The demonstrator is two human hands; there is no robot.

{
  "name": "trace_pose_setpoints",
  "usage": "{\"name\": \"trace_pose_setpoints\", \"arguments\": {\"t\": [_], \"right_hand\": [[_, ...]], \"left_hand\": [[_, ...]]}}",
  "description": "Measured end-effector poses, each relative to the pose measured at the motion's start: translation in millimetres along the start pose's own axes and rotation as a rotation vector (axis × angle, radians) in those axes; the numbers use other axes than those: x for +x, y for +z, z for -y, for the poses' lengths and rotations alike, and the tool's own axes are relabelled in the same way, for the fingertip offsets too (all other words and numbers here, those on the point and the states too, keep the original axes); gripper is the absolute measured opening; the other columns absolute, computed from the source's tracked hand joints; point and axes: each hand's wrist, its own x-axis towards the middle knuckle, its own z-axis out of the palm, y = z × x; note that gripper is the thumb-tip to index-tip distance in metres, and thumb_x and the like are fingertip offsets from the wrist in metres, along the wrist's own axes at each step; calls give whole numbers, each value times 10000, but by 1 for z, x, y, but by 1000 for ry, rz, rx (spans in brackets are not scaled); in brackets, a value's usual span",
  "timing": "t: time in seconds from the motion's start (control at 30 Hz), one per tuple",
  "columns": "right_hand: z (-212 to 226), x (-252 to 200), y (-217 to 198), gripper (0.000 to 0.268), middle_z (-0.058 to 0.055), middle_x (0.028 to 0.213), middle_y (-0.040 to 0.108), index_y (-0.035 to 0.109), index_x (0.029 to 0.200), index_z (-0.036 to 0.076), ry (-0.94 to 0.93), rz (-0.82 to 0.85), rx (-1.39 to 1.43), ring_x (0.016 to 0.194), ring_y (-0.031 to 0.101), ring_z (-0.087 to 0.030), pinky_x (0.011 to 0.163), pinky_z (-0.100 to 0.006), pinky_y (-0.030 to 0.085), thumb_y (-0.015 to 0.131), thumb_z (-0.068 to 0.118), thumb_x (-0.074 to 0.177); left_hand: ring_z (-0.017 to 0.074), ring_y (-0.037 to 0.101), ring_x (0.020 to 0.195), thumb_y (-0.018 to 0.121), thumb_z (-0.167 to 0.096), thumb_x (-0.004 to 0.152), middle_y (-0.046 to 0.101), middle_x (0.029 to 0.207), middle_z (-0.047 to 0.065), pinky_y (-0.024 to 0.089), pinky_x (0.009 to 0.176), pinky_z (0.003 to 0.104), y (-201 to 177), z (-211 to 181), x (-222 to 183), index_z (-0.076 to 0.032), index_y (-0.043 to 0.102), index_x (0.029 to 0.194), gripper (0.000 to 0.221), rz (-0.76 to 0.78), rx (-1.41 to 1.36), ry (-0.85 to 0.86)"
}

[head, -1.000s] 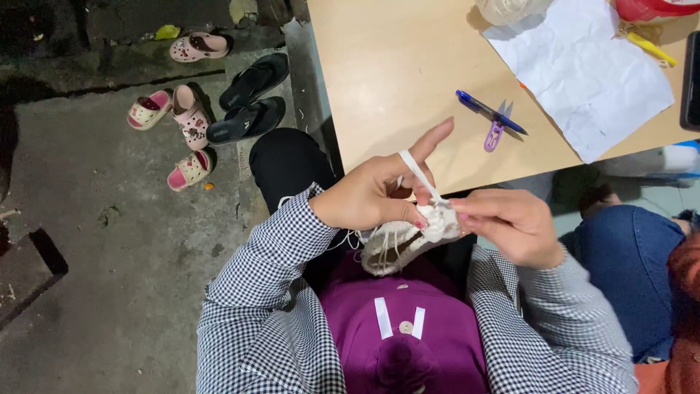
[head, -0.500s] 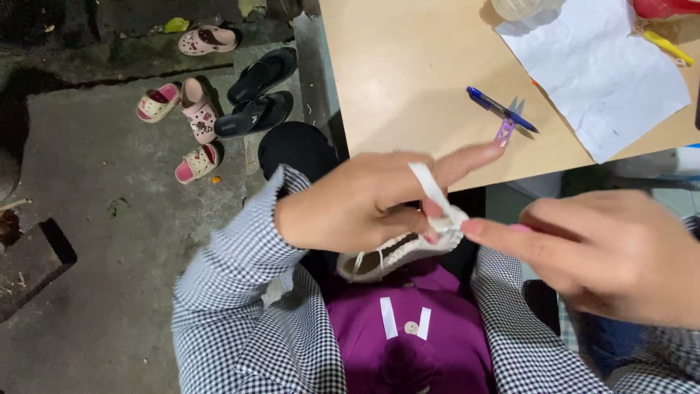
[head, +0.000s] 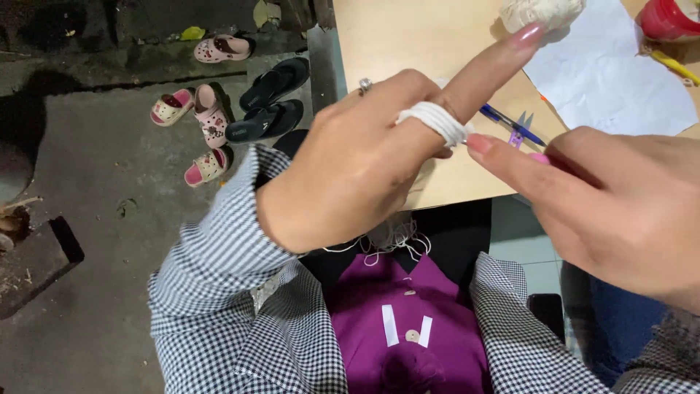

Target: Crocheting a white bag using a crochet hook and white yarn.

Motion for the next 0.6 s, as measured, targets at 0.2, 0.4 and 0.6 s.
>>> {"name": "trace_pose_setpoints", "arguments": {"t": [0.2,0.4,0.6], "right_hand": [[1,-14,24,520,18,760,500,709,1481,297,109,58,-205,502,466,-234,403,-396,442,645,81,1012],[5,-24,26,481,-11,784,521,704,1450,179,89,32,-240,574,556,-202,453,-374,447,625,50,993],[1,-33,28,522,-14,828,561,659,1486,159,215,-15,5,670,560,-235,530,-394,495,575,-29,1005]], "left_hand": [[228,540,875,554,68,1196,535,1029,25,607,889,385,45,15,2,-234,274,1708,657,-74,-24,21],[208,578,884,535,-28,1238,511,1021,18,622,938,385,53,4,7,-231,290,1697,559,-64,-27,69],[188,611,899,566,54,1176,611,1109,10,591,828,374,73,11,15,-207,307,1677,621,-159,-87,104]]}}
